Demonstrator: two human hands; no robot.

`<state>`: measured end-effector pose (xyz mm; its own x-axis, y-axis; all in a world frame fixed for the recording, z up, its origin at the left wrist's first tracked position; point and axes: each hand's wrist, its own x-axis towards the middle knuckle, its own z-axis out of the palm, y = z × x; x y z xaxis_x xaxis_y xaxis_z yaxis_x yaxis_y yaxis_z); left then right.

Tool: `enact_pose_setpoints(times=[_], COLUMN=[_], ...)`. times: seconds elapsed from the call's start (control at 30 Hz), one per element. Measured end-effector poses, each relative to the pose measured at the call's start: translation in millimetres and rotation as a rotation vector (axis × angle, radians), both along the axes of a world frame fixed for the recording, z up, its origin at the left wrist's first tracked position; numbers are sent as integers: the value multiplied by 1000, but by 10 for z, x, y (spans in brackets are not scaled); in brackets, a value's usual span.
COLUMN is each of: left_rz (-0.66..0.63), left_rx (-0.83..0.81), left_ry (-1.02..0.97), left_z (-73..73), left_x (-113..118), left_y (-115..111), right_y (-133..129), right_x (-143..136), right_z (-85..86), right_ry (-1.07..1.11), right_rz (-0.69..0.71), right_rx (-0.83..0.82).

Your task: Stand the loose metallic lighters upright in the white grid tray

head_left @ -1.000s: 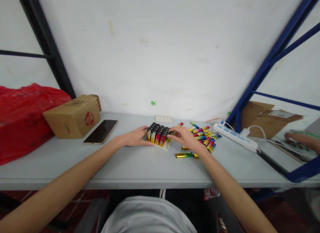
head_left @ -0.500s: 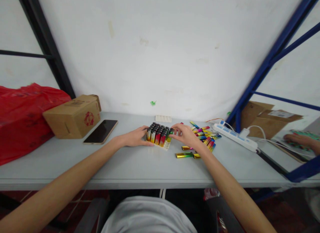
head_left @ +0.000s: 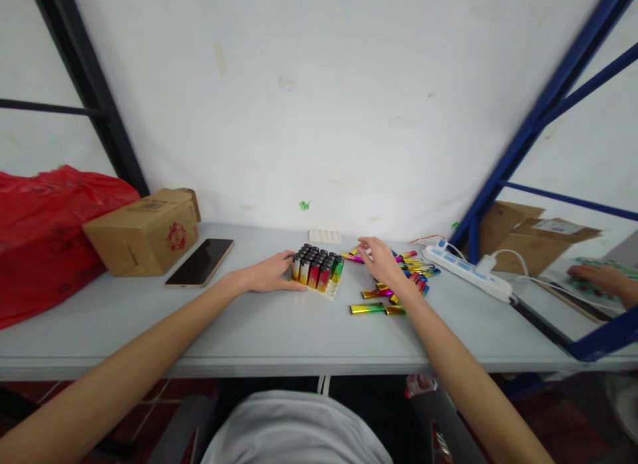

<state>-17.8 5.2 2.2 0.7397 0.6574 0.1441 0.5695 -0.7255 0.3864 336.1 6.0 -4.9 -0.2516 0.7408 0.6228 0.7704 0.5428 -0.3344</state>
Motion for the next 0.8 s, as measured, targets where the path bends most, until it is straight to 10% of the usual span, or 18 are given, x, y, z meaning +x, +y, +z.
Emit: enact_pose_setpoints(times=[0.2, 0.8], left_rz=[10, 15], left_rx=[-22, -24], left_ry=[18, 18], left_z=[16, 7], left_x=[13, 6], left_y=[-4, 2], right_y=[196, -163], right_x=[47, 9], right_z=[-176, 225], right_ry=[-346, -307], right_rz=[42, 99], right_rx=[-162, -244])
